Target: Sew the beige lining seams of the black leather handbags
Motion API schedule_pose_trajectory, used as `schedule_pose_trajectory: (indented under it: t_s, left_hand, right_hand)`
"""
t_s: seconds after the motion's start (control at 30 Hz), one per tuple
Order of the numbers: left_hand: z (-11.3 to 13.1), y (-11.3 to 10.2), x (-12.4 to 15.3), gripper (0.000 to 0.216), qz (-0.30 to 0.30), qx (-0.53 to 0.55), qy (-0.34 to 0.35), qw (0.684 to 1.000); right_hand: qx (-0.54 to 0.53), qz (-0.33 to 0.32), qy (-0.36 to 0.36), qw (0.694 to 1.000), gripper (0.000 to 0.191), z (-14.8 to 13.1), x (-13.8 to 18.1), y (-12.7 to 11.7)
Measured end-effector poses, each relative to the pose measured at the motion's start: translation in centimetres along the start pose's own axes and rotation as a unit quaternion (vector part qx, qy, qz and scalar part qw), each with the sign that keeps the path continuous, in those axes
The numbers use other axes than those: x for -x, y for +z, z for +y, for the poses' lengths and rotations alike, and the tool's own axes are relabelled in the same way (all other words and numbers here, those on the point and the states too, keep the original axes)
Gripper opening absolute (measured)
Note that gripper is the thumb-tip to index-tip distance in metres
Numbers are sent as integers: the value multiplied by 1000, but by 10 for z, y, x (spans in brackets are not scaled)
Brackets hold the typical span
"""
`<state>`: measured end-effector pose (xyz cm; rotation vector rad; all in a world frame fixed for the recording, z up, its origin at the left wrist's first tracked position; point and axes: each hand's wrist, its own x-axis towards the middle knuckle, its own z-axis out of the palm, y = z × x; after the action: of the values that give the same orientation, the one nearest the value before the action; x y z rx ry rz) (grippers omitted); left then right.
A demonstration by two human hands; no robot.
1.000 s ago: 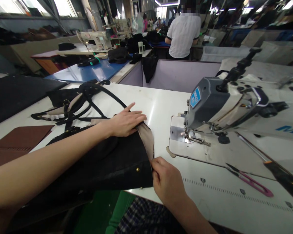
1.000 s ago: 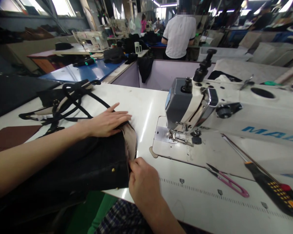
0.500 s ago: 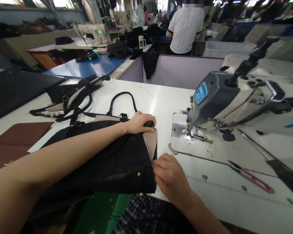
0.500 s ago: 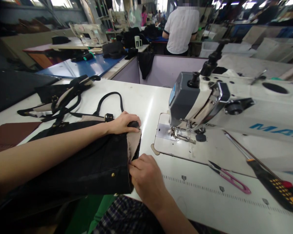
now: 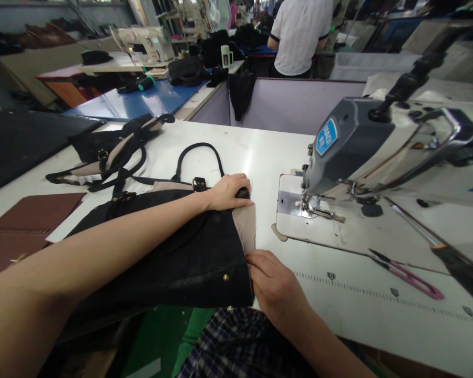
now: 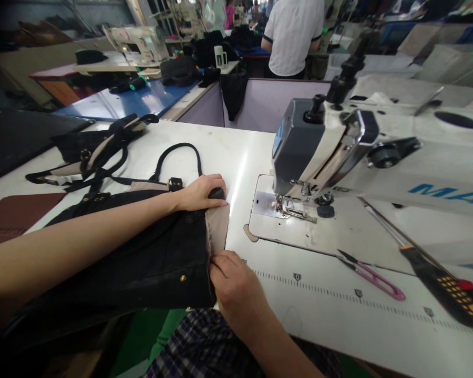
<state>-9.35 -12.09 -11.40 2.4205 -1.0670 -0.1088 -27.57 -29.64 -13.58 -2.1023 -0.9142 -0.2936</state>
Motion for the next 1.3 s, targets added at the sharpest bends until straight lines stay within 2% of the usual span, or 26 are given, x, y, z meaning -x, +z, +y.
schedule_pose_trajectory:
  t_s: [0.13,0.27,0.33,0.37,0.53,0.63,0.73,0.87,0.97,1.07,1.17,1.3]
  left_hand:
    - [-1,0,-2,25,-6,7,1,1000]
    - [-1,0,-3,25,-7,12,-9,1000]
    - [-1,1,-4,25,-8,8,-10,1000]
    - [-2,1,-4,25,-6,3,-12,1000]
    - [1,2,-3,30,4,-12,-26,1000]
    - [9,2,1,29,-2,2,-8,1000]
    - [12,5,4,29,5,22,21,1000]
    - [1,12,3,33,25,32,45,998]
    - [-2,17,3,31,27,39,63,997]
    - [4,23,2,31,64,29,79,994]
    - [11,30,-15,32,96,10,87,992]
    - [12,36,-66,32,86,21,92,992]
  right_hand:
    - [14,-24,7,1000,33,-6,4,-6]
    - [45,-141,59,987,48,-23,9,-24]
    - [71,-199,59,976,59,-28,12,-29]
    - [86,-207,52,973,59,-29,14,-28]
    - [113,-128,7,985,38,-21,25,-6]
    - [102,-109,-34,988,25,-20,28,1]
    - [128,-117,-39,984,28,-21,26,-2]
    - [200,-120,-11,972,28,-17,16,-7]
    - [217,-146,-60,963,25,-10,12,-10]
    - [222,-167,-110,954,24,-1,15,-20]
    - [228,-164,-123,952,25,14,19,-36]
    - [238,-141,-108,955,24,46,12,-58]
